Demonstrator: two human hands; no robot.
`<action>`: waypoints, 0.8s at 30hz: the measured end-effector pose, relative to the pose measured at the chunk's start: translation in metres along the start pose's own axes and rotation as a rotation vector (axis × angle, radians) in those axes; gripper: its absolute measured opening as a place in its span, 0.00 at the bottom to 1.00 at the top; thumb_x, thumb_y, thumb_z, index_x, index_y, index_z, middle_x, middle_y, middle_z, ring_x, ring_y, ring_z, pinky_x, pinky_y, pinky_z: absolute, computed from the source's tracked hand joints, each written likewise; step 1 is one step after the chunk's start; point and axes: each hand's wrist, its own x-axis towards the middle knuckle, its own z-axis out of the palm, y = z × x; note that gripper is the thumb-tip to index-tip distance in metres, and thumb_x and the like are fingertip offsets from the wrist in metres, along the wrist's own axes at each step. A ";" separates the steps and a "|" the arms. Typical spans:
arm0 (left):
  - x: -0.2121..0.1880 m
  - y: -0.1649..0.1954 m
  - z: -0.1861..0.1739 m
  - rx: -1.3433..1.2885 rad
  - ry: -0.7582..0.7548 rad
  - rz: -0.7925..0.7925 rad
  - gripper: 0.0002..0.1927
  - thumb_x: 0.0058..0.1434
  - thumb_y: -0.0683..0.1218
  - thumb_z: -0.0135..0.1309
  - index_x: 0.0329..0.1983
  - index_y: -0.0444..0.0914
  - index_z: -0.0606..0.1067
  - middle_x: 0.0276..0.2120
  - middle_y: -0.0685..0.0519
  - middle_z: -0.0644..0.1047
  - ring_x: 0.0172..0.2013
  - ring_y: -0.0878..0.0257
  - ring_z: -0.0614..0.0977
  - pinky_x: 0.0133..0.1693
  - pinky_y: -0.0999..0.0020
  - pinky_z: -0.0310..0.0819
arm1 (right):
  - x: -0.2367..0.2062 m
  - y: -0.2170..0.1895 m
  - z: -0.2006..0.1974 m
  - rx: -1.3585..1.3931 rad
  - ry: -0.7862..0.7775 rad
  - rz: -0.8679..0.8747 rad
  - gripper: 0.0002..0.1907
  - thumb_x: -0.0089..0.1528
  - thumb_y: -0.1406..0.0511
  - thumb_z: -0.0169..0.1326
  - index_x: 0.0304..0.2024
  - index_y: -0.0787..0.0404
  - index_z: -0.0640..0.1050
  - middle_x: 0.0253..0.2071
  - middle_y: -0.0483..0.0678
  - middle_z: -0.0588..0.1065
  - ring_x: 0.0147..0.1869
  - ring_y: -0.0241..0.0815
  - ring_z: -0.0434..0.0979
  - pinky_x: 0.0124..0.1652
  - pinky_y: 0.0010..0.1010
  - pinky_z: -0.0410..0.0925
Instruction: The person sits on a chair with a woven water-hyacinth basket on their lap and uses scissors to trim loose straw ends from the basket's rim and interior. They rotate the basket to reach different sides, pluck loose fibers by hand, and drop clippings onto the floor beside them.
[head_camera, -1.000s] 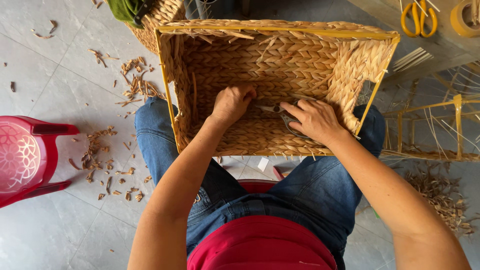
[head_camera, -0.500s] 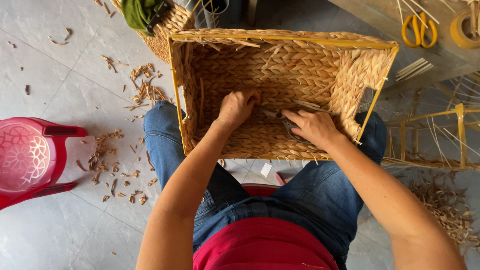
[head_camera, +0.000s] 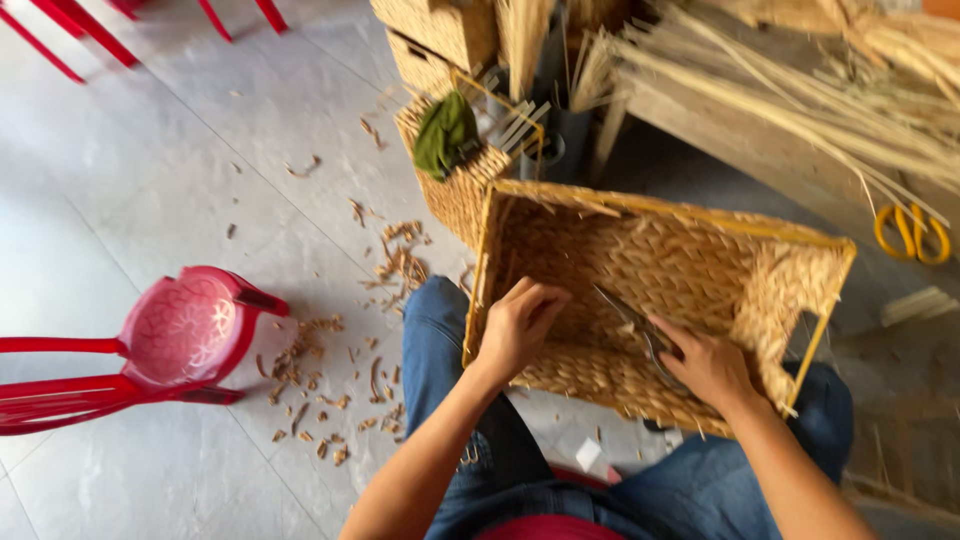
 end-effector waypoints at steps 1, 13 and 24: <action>-0.005 0.010 -0.018 -0.006 0.047 -0.052 0.05 0.61 0.38 0.61 0.41 0.38 0.82 0.32 0.49 0.79 0.28 0.57 0.81 0.32 0.66 0.75 | -0.001 -0.002 -0.003 -0.014 -0.035 0.056 0.34 0.56 0.57 0.61 0.66 0.35 0.70 0.48 0.49 0.81 0.43 0.54 0.83 0.40 0.42 0.76; -0.058 -0.017 -0.154 0.118 0.708 -0.127 0.08 0.66 0.37 0.59 0.46 0.38 0.82 0.39 0.53 0.80 0.39 0.68 0.81 0.41 0.75 0.76 | -0.017 -0.020 -0.016 -0.021 -0.129 0.171 0.35 0.56 0.55 0.61 0.66 0.28 0.68 0.37 0.52 0.82 0.38 0.54 0.84 0.38 0.42 0.76; -0.052 0.005 -0.089 0.267 0.539 0.124 0.15 0.63 0.35 0.56 0.53 0.38 0.78 0.54 0.45 0.77 0.56 0.51 0.79 0.57 0.61 0.74 | -0.011 -0.028 -0.010 0.079 0.053 0.153 0.31 0.55 0.50 0.64 0.61 0.36 0.75 0.33 0.54 0.82 0.33 0.54 0.83 0.33 0.41 0.74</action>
